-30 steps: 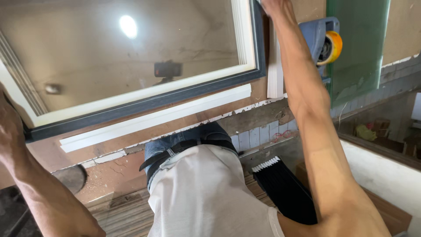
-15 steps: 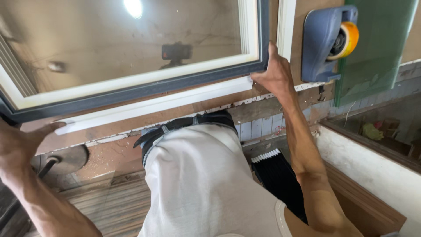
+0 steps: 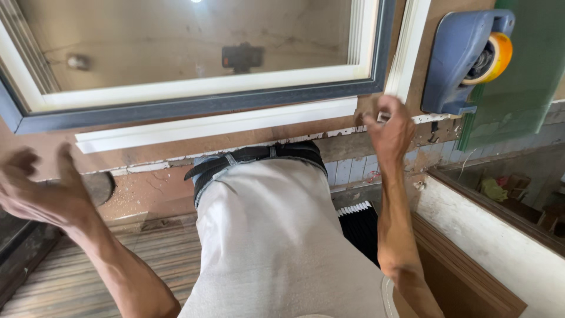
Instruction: The person assembles a window frame by placing white plastic strips along the edges of a glass pane and securing them with tape. They repeatedly adjust the frame, wipe the glass with a cloth, and reposition the strips to ensure alignment.
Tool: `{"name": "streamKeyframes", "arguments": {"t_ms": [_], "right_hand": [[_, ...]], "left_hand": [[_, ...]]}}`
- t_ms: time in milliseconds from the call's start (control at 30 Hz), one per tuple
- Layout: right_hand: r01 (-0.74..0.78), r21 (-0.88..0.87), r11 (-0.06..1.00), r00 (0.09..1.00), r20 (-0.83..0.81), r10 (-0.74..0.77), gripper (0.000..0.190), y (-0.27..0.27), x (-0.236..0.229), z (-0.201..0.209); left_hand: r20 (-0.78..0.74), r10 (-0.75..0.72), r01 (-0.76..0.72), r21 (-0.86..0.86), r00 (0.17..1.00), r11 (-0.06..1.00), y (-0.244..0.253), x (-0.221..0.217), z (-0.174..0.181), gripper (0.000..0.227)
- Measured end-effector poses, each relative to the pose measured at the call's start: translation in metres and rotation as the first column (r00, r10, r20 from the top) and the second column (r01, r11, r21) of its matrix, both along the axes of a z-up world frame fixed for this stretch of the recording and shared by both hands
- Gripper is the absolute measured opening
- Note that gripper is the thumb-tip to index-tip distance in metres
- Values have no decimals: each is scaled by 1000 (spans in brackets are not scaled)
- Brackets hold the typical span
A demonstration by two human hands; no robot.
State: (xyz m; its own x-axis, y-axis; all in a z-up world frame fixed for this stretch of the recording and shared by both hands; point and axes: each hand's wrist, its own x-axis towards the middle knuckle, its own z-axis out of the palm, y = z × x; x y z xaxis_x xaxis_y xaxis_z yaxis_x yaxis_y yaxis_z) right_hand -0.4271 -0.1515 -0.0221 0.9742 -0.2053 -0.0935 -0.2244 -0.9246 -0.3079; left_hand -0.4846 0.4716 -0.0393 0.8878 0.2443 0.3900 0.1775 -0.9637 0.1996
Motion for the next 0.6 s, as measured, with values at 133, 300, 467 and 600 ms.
{"name": "streamKeyframes", "arguments": {"t_ms": [133,300,467,600], "right_hand": [[-355,-32,934,924,142,356,34,11,-39,-18],[-334,47,941,935,144,325,25,17,-21,-20],[-136,288,948,990,-4,143,39,17,-23,-11],[-200,233,952,980,28,199,29,13,-14,-17]], "left_hand": [[-182,-390,353,-206,903,913,-77,-35,-31,30],[-211,-423,378,-223,881,898,-105,-13,-33,26],[-249,-409,315,-345,878,884,-105,-14,-12,31],[-201,-424,340,-349,883,873,-106,-6,-12,24]]}}
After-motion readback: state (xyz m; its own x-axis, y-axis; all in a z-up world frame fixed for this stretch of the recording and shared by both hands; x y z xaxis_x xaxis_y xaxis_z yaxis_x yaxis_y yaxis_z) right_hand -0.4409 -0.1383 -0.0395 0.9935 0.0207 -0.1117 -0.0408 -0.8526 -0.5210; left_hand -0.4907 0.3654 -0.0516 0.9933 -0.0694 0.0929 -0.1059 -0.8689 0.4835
